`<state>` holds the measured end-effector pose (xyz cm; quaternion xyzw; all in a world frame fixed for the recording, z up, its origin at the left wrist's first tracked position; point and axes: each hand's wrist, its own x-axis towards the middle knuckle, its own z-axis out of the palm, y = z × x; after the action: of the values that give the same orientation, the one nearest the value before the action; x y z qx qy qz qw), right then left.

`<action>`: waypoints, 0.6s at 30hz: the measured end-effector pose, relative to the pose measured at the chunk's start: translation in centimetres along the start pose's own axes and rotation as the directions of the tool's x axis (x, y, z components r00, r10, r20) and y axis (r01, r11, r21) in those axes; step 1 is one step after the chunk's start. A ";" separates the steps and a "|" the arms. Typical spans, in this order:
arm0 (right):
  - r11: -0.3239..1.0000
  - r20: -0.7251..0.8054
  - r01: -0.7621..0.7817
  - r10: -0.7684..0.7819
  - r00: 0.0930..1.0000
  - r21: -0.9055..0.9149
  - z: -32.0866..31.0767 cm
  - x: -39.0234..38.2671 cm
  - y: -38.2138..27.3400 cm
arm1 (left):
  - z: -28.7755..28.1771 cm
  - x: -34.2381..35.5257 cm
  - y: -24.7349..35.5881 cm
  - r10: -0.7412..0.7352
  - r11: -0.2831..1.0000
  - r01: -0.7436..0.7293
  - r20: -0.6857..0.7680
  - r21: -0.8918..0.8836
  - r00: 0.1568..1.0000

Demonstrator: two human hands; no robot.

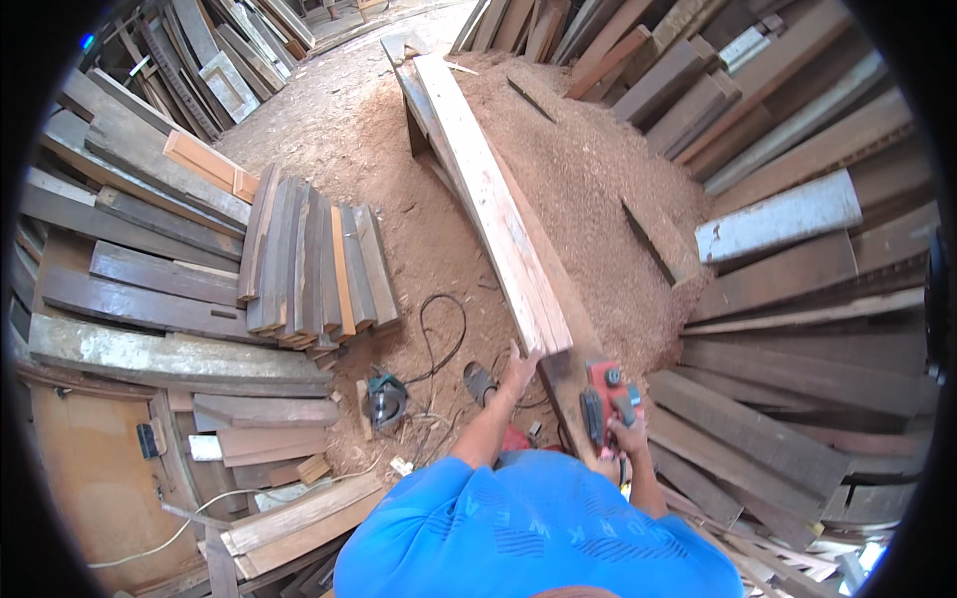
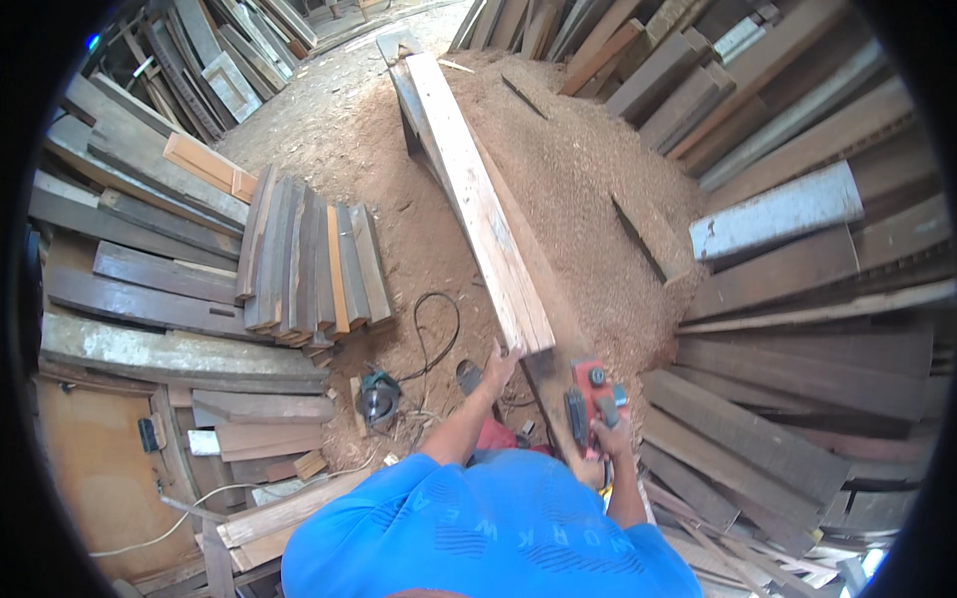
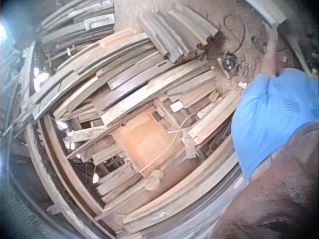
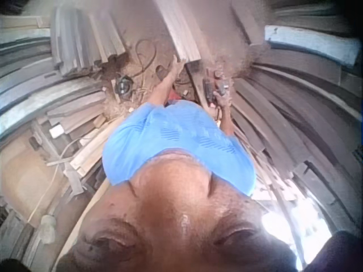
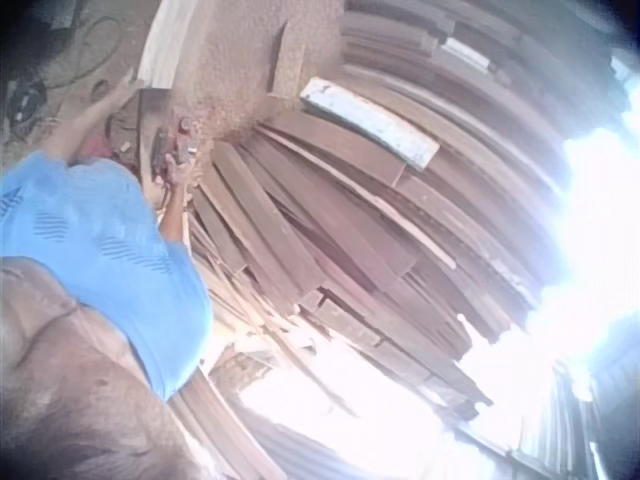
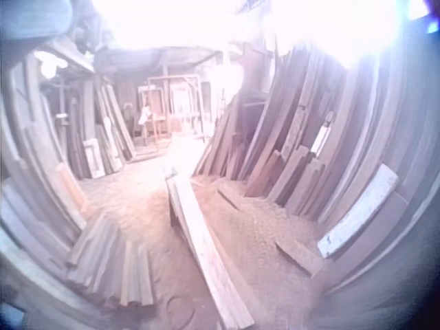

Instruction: The person planes the surface of a long wooden beam using a handheld electric planer, repeatedly passing the tool along the length of the wood and checking the width with a measuring tape.

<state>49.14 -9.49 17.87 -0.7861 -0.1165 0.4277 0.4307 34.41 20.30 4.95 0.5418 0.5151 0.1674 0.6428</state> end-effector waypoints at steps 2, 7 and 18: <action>0.990 -0.052 -0.075 0.081 0.995 0.121 -1.3 -0.2 2.6 | 1.9 -1.2 4.9 0.005 0.999 -0.010 0.148 0.034 0.989; 0.971 -0.078 -0.204 0.215 0.974 0.125 -1.4 -0.2 1.7 | 1.5 -0.5 4.9 -0.145 0.820 0.299 0.329 -0.488 0.933; 0.990 -0.077 -0.024 0.034 0.996 0.138 0.1 2.0 -16.1 | -2.8 7.9 10.7 -0.203 0.961 0.130 0.305 0.243 0.930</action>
<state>53.29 1.32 29.19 -0.7727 -0.0583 0.4094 0.4817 38.95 31.69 10.78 0.5834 0.4610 -0.0379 0.6676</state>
